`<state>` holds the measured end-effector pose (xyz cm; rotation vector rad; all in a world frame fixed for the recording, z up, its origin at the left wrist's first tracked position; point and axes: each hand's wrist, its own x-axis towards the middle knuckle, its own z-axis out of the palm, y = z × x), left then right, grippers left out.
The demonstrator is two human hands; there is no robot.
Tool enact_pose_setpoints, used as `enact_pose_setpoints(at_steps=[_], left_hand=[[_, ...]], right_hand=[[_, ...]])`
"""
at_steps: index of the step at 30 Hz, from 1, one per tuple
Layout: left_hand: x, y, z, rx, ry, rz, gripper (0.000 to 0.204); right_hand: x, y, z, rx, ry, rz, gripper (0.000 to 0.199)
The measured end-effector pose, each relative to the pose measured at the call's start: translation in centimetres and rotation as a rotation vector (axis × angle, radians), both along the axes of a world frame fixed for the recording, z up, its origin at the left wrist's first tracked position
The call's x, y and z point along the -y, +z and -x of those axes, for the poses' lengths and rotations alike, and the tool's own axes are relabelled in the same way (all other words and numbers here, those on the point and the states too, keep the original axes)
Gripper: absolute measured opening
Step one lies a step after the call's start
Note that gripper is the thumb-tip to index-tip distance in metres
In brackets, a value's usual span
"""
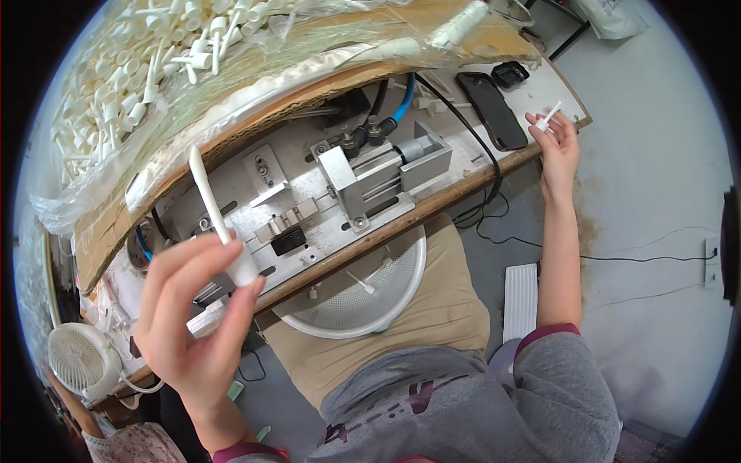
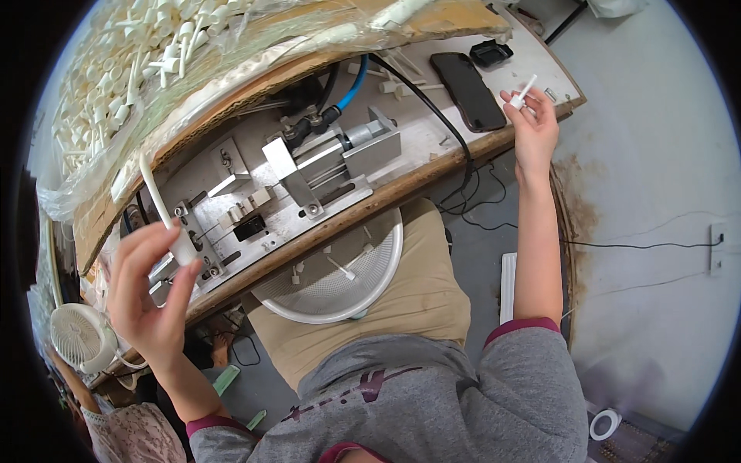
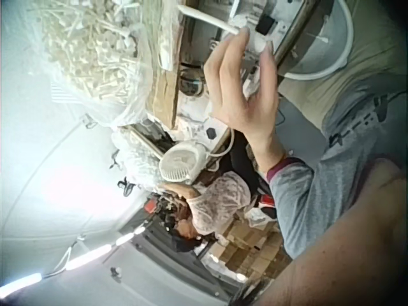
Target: Assembling plastic spray nozzle components using a pneumatic press machine.
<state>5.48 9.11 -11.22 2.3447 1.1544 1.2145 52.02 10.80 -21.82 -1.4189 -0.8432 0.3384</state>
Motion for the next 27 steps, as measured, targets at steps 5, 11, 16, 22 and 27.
enact_pose_setpoints(at_steps=[5, 11, 16, 22, 27], left_hand=[[1.2, -1.3, -0.6, 0.014, -0.038, 0.068, 0.038], [2.0, -2.3, -0.8, 0.004, -0.051, 0.082, 0.038], [2.4, -3.4, -0.4, 0.047, -0.039, 0.145, 0.038], [2.9, -4.1, -0.1, 0.105, -0.035, 0.276, 0.045], [3.4, -4.4, -0.5, 0.057, 0.042, 0.240, 0.038]], right_hand=[[-0.2, -3.2, -5.8, 0.095, -0.137, 0.077, 0.026], [-0.7, -6.1, -9.0, 0.288, -0.270, 0.183, 0.027], [-1.2, -6.6, -8.8, 0.455, -0.290, 0.328, 0.033], [0.8, -6.5, -8.0, 0.437, -0.350, 0.224, 0.068], [1.1, 3.4, 6.0, 0.523, -0.214, -0.155, 0.042]])
